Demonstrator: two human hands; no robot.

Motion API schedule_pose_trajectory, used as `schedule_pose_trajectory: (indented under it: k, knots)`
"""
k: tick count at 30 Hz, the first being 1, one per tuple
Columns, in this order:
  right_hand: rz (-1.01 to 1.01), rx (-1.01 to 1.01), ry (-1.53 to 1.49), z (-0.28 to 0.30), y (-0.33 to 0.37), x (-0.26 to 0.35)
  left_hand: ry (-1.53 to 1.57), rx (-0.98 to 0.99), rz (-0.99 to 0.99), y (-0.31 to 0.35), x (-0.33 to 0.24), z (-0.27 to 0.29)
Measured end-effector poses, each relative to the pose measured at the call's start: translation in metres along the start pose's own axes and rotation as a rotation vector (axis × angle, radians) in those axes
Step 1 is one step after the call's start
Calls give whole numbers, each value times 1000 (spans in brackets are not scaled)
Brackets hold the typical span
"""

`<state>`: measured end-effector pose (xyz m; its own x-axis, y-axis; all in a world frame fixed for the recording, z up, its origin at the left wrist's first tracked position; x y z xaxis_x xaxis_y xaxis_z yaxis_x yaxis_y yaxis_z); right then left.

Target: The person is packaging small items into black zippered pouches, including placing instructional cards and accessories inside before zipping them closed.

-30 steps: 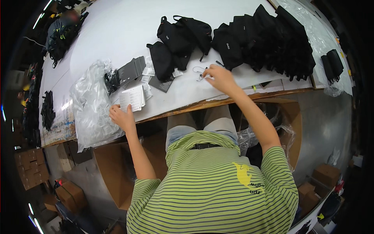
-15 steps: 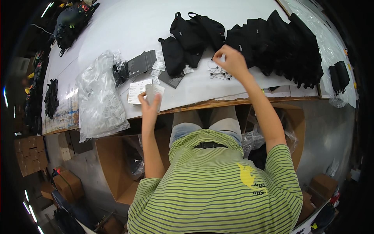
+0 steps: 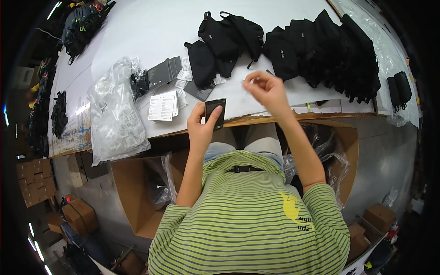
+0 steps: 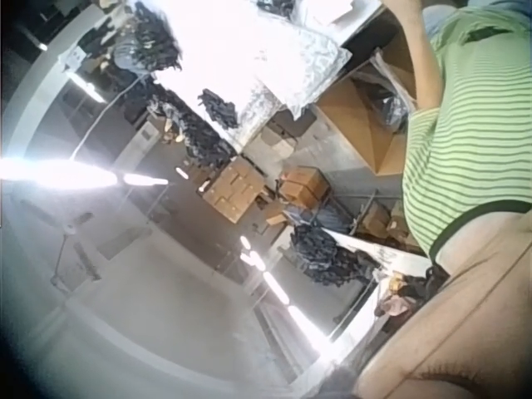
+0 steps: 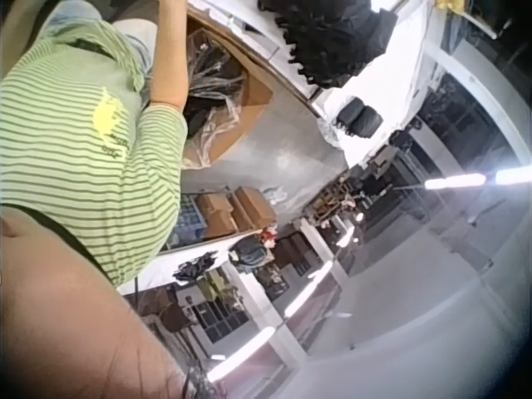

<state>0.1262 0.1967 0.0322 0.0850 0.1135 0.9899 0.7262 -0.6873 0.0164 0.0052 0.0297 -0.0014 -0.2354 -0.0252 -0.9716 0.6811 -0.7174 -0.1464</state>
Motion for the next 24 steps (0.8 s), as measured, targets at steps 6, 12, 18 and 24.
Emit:
schedule_pose_trajectory:
  k: [6,12,18,24]
  knots:
    - [19,26,320,-27,28,1,75,-51,-75,5,-27,-14]
    - [86,-41,410,-27,30,3,-114,-109,-230,4,-41,-15]
    - [85,-26,359,-25,33,2,-160,-63,-322,5,-39,-11]
    - [-21,130,237,-14,39,2,572,301,232,-1,-22,-1]
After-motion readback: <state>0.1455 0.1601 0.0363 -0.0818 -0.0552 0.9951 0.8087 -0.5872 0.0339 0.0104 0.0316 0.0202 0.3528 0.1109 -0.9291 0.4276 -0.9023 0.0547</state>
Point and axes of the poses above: each hand's wrist, its own y-axis away from the middle knuckle, its own z-axis out of the back of the hand, x = y × z, the point moved 2 cm from there along -y, towards the middle knuckle, and after that the axes turned 4 degrees about -z, right-handed, at the moved point
